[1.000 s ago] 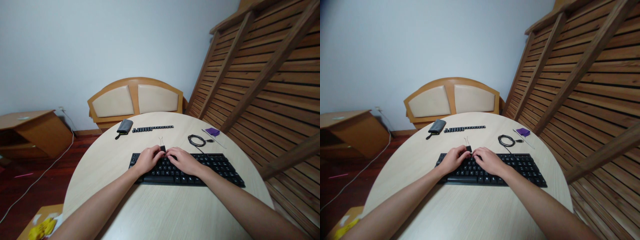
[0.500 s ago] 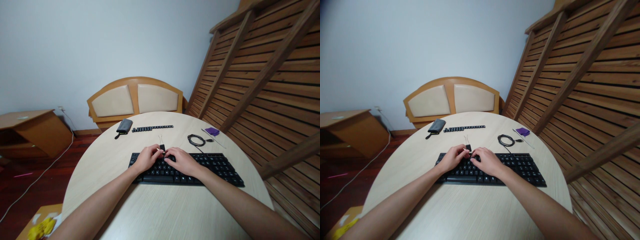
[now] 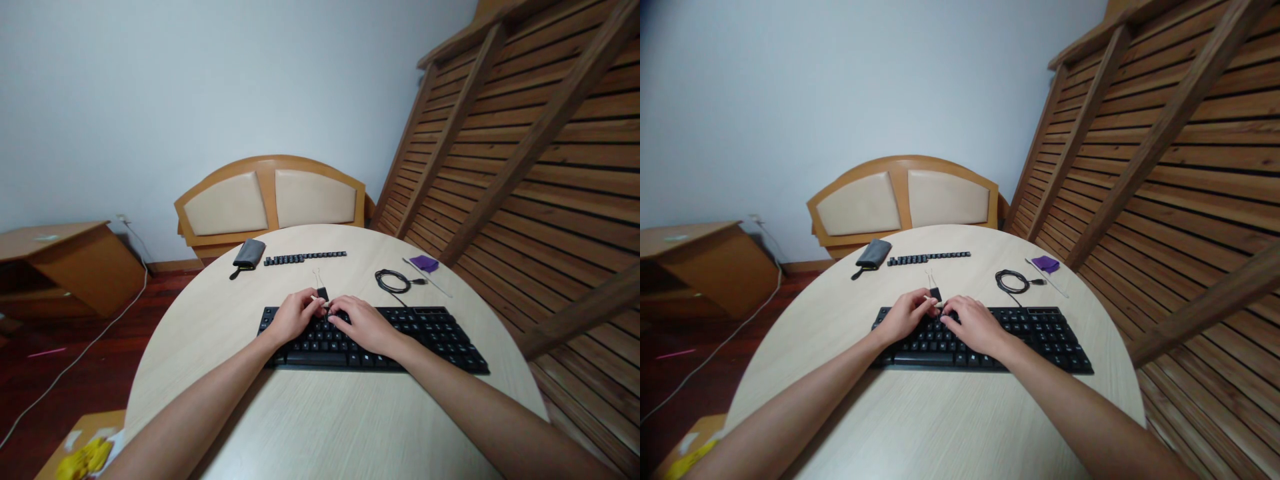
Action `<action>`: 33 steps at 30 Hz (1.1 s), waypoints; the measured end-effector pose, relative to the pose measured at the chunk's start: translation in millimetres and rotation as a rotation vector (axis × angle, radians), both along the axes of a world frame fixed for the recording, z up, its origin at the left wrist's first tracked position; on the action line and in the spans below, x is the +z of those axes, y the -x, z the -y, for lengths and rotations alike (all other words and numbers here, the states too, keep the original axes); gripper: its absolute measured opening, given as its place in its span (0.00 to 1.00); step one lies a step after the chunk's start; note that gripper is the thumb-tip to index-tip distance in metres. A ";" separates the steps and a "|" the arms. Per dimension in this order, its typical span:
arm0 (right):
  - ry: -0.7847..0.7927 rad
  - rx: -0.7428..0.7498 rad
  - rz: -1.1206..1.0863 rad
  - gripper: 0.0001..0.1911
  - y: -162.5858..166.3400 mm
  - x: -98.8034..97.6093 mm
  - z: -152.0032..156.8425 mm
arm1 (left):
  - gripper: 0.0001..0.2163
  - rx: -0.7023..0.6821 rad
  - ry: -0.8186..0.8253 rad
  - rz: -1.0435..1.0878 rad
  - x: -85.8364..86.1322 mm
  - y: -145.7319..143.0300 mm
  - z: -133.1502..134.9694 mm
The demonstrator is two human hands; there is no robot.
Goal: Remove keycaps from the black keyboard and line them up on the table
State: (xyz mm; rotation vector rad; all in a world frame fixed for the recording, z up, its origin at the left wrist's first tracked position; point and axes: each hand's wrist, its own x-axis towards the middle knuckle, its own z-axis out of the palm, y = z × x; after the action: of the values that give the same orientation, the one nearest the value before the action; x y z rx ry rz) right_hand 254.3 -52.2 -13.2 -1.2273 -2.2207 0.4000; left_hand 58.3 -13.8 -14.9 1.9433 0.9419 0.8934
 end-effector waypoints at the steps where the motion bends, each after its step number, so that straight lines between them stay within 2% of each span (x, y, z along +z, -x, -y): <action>1: 0.002 0.001 -0.009 0.05 0.0 0.1 0.0 | 0.13 -0.003 0.026 0.036 -0.8 -0.2 -1.0; 5: 0.007 -0.007 -0.033 0.05 0.1 0.8 0.5 | 0.13 -0.002 0.087 0.120 -3.2 -0.4 -1.8; 13: 0.001 -0.016 -0.086 0.07 -0.1 -0.8 -0.3 | 0.13 0.039 0.010 0.094 0.2 0.6 3.4; 19: 0.088 -0.038 -0.193 0.08 -0.4 1.1 -1.9 | 0.13 0.084 -0.057 0.013 3.2 0.3 5.7; 24: 0.162 0.003 -0.288 0.09 -1.6 1.7 -2.3 | 0.13 0.085 -0.060 0.007 4.8 0.1 7.3; 28: 0.132 0.043 -0.353 0.15 -2.5 -1.0 -2.0 | 0.12 0.072 -0.056 0.012 5.5 0.1 7.6; 33: 0.082 0.088 -0.312 0.10 -0.7 2.2 0.8 | 0.12 0.080 -0.088 -0.021 5.3 0.6 8.5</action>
State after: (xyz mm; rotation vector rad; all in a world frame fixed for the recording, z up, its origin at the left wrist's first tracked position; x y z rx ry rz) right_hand 255.0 -53.0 -11.0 -1.0308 -2.0096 0.6756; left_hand 57.7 -22.3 -9.7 2.0045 1.0137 0.9768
